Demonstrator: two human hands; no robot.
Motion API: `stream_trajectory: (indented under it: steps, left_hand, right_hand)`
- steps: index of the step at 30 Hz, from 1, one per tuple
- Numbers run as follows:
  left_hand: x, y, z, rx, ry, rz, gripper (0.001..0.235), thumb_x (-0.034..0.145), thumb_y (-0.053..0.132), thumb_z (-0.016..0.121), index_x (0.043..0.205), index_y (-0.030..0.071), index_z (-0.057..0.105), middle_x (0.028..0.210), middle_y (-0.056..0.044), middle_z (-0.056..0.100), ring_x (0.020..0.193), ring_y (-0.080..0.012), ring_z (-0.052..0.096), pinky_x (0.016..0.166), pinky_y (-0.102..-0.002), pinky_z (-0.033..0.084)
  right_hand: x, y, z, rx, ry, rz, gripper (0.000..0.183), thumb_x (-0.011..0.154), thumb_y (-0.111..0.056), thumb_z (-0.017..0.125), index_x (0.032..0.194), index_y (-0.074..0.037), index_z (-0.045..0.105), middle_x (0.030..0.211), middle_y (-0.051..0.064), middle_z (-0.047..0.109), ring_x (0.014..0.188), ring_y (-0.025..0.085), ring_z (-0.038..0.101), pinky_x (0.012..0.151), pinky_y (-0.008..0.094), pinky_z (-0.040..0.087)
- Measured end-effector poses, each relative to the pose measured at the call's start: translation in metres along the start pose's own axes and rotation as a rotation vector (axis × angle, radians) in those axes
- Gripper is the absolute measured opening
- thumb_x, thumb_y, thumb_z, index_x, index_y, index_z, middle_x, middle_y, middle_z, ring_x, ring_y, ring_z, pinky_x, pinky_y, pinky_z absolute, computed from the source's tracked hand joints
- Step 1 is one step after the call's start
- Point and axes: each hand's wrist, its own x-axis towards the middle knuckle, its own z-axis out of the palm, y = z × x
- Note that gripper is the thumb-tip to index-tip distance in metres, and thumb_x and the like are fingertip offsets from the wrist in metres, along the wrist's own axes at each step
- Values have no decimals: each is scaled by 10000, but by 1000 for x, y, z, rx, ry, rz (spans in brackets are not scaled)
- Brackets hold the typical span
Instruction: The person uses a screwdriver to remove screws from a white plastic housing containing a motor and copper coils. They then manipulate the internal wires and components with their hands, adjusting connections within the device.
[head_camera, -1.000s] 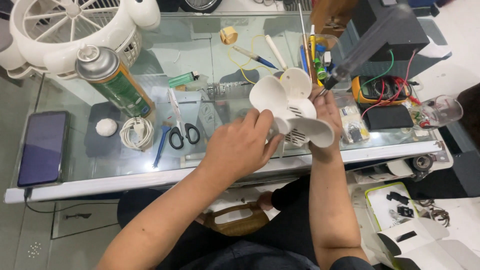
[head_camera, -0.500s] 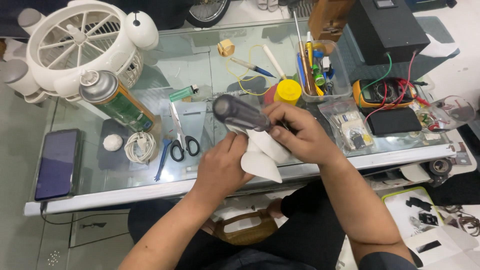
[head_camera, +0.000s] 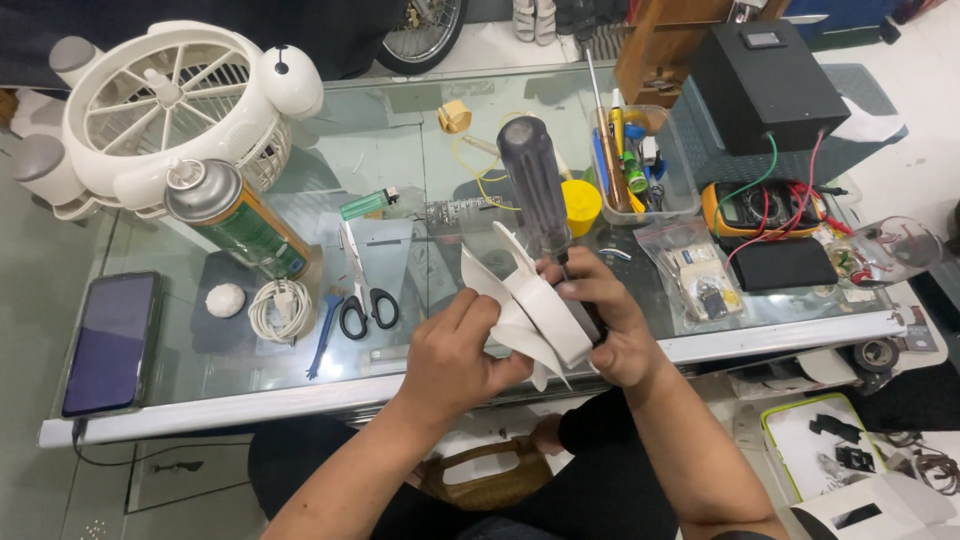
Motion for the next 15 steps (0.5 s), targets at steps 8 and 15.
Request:
stream_trajectory:
  steps: [8,15]
  left_hand:
    - [1,15,3,-81,-20,-118,424,873,556,618,731,162,558,558,12,451,453,-212,583,380,-296,461]
    - [13,29,-15,-154,-159,-190,471,906,578,585,745,136,609,561,-53,531,471,-272,631,378,-353,477]
  right_hand:
    - [-16,-4,9,61,164,163,929,834,-765,585,1151,107,638,1077,282,566,1007,350,549,863,420,451]
    - [-12,-26,18,-43,326,339,762,923,-637,541,1143,79,682,1029,213,597,981,255,545,854,366,452]
